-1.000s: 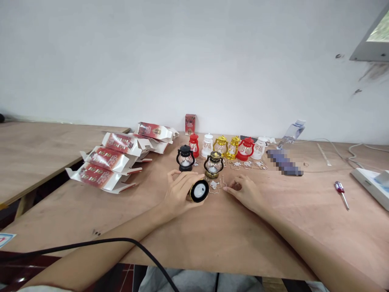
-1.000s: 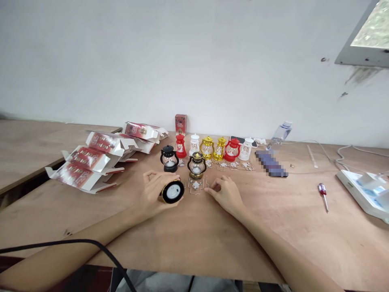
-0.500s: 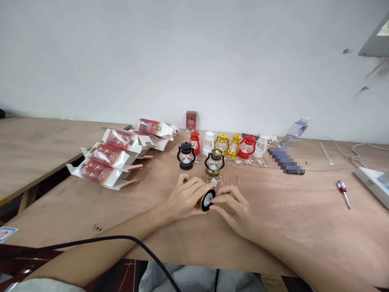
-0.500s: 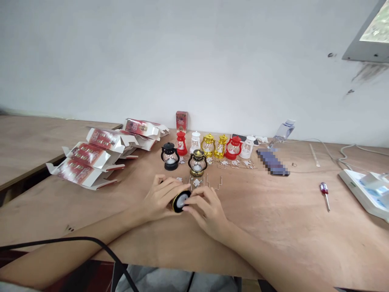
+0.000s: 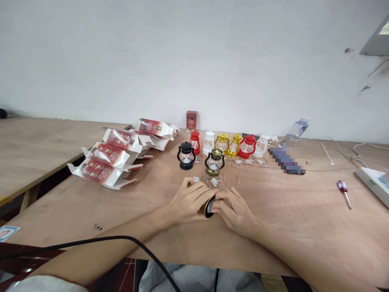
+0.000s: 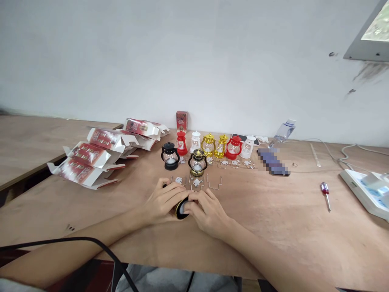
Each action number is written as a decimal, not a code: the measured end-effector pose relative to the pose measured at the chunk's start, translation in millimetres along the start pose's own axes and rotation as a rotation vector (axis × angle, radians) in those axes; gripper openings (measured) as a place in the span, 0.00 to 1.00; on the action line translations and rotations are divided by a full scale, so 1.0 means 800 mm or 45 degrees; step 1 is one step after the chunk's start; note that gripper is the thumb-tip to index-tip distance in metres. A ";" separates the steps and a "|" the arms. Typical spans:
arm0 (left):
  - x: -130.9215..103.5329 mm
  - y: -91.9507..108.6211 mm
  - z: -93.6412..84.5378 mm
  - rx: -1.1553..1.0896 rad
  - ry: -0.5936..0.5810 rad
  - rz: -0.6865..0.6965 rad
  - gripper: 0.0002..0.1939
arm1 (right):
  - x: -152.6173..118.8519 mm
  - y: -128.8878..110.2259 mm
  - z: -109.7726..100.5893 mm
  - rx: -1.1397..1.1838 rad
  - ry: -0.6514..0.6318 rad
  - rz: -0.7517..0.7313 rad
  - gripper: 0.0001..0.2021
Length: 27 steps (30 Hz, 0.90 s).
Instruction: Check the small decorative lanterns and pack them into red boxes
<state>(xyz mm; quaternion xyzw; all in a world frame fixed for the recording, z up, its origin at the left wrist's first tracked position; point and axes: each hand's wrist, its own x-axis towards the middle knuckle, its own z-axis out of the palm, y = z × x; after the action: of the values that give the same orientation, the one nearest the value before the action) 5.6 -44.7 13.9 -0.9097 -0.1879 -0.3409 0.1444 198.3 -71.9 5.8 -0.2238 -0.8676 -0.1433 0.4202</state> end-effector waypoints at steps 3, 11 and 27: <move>0.000 -0.002 -0.003 0.001 0.018 -0.028 0.19 | -0.003 0.009 -0.003 0.092 0.095 0.134 0.09; 0.000 -0.013 -0.008 -0.007 0.064 -0.172 0.20 | -0.038 0.099 -0.008 -0.213 -0.099 0.884 0.09; -0.001 -0.015 -0.006 0.032 0.046 -0.159 0.23 | -0.035 0.084 -0.007 -0.222 -0.315 0.614 0.07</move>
<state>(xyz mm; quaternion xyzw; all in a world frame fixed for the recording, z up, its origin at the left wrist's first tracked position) -2.8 -36.4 18.2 -0.8880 -0.2460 -0.3634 0.1376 251.5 -24.3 -8.7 -0.4747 -0.8185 -0.0849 0.3123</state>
